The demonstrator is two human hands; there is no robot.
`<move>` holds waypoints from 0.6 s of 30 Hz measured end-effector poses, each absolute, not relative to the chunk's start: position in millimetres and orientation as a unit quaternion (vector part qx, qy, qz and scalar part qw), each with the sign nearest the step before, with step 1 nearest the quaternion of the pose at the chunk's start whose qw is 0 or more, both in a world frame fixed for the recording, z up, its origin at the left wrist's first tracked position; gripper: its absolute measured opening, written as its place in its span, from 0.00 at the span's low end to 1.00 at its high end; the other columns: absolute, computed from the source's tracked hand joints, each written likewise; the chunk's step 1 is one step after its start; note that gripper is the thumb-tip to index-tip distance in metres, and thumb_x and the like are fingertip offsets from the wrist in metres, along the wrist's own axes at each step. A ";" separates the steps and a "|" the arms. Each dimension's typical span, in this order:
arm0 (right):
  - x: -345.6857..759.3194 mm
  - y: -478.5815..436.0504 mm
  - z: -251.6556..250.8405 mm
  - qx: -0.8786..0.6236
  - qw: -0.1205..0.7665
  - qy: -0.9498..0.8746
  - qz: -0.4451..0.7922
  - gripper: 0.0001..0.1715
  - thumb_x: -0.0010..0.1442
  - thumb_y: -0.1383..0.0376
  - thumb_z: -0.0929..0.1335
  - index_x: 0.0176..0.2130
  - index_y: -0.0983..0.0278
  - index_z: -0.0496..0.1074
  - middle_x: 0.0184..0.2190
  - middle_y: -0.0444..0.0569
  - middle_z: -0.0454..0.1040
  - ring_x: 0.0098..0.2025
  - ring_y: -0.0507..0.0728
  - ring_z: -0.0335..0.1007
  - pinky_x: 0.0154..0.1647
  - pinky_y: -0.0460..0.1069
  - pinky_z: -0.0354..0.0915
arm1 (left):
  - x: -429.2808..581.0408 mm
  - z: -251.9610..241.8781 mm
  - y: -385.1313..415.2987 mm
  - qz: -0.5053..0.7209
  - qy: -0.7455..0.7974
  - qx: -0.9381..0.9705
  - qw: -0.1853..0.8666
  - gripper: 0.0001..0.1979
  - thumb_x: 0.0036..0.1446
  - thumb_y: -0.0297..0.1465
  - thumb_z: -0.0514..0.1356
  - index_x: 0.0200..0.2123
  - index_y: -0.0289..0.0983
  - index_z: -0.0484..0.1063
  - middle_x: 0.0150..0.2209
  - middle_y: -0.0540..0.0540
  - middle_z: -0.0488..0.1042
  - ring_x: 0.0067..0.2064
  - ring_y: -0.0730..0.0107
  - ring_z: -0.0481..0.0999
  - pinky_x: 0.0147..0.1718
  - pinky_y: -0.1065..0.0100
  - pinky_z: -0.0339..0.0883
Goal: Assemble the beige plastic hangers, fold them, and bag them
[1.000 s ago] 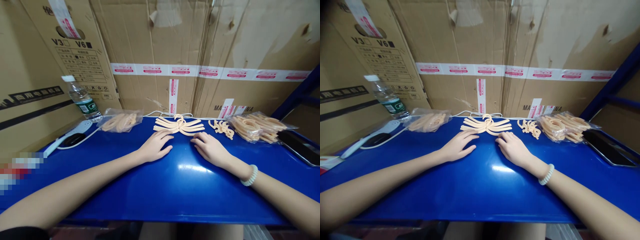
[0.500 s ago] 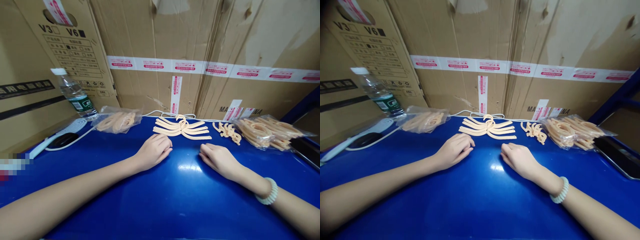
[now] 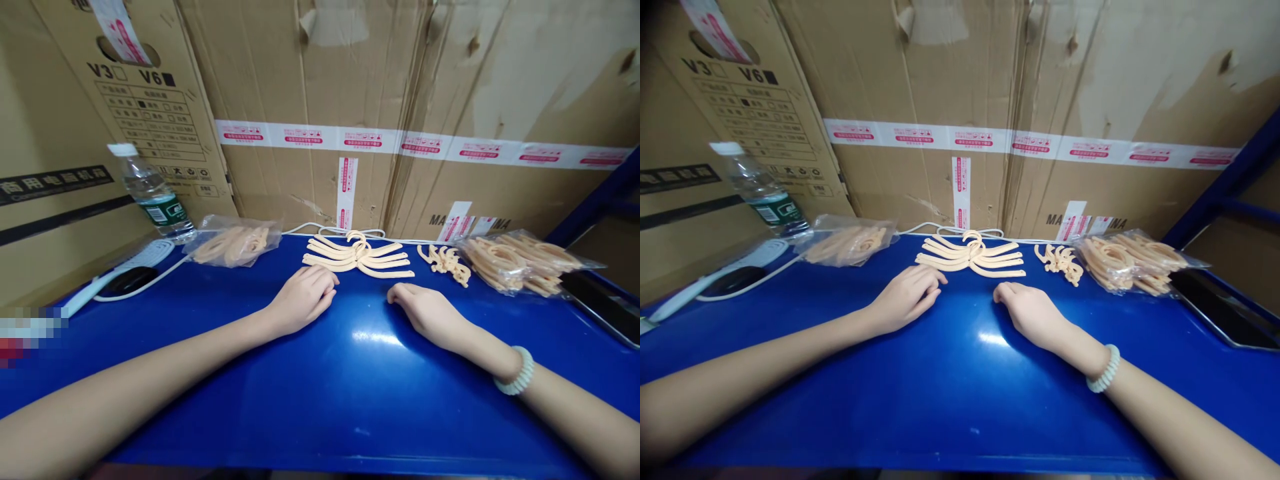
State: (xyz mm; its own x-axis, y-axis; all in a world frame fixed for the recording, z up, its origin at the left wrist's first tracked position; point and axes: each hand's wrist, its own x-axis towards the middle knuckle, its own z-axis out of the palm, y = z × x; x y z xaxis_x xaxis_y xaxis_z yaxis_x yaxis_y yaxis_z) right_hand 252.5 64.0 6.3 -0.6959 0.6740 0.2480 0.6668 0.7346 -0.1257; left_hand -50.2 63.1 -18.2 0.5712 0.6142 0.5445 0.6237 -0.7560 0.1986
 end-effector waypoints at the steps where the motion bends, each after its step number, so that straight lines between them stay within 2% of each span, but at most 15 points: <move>1: 253.0 63.0 8.7 -0.359 0.133 -0.924 0.025 0.12 0.72 0.68 0.56 0.41 0.62 0.66 0.38 0.54 0.77 0.38 0.60 0.74 0.38 0.52 0.67 | -50.4 -18.2 63.0 -0.305 -0.347 -0.887 0.014 0.11 0.69 0.28 0.51 0.32 0.38 0.64 0.43 0.43 0.78 0.46 0.60 0.76 0.45 0.58 0.65; 7: 260.4 61.4 25.0 -0.352 0.098 -0.928 0.073 0.14 0.71 0.65 0.59 0.48 0.62 0.71 0.47 0.55 0.78 0.46 0.62 0.76 0.46 0.55 0.70 | -51.9 -19.0 62.6 -0.315 -0.340 -0.886 0.025 0.14 0.70 0.33 0.55 0.29 0.38 0.62 0.42 0.45 0.79 0.45 0.61 0.76 0.44 0.59 0.65; 10: 280.9 75.2 32.7 -0.372 0.108 -0.921 0.034 0.14 0.69 0.65 0.61 0.46 0.63 0.74 0.45 0.55 0.79 0.45 0.62 0.76 0.46 0.55 0.70 | -52.3 -19.1 62.2 -0.312 -0.361 -0.878 0.030 0.03 0.68 0.30 0.55 0.39 0.37 0.67 0.47 0.41 0.78 0.50 0.56 0.76 0.48 0.56 0.67; 11: 291.5 82.3 35.1 -0.385 0.116 -0.916 0.003 0.14 0.68 0.66 0.61 0.46 0.63 0.75 0.43 0.56 0.79 0.44 0.63 0.76 0.46 0.56 0.70 | -52.7 -19.2 62.2 -0.305 -0.373 -0.876 0.035 0.04 0.67 0.29 0.56 0.43 0.37 0.68 0.49 0.40 0.77 0.52 0.54 0.75 0.49 0.55 0.68; 15: 337.9 112.8 42.4 -0.418 0.129 -0.889 -0.137 0.15 0.65 0.64 0.63 0.44 0.64 0.78 0.40 0.58 0.79 0.44 0.68 0.73 0.45 0.60 0.69 | -56.4 -21.1 64.8 -0.277 -0.421 -0.862 0.058 0.16 0.65 0.31 0.56 0.54 0.33 0.68 0.56 0.35 0.75 0.59 0.48 0.72 0.56 0.48 0.66; 18: 358.3 126.8 42.0 -0.398 0.108 -0.892 -0.184 0.15 0.63 0.65 0.64 0.44 0.64 0.79 0.42 0.58 0.80 0.45 0.70 0.71 0.47 0.62 0.67 | -59.7 -24.4 68.4 -0.260 -0.457 -0.849 0.057 0.21 0.65 0.35 0.56 0.58 0.30 0.66 0.59 0.32 0.72 0.62 0.46 0.70 0.61 0.45 0.62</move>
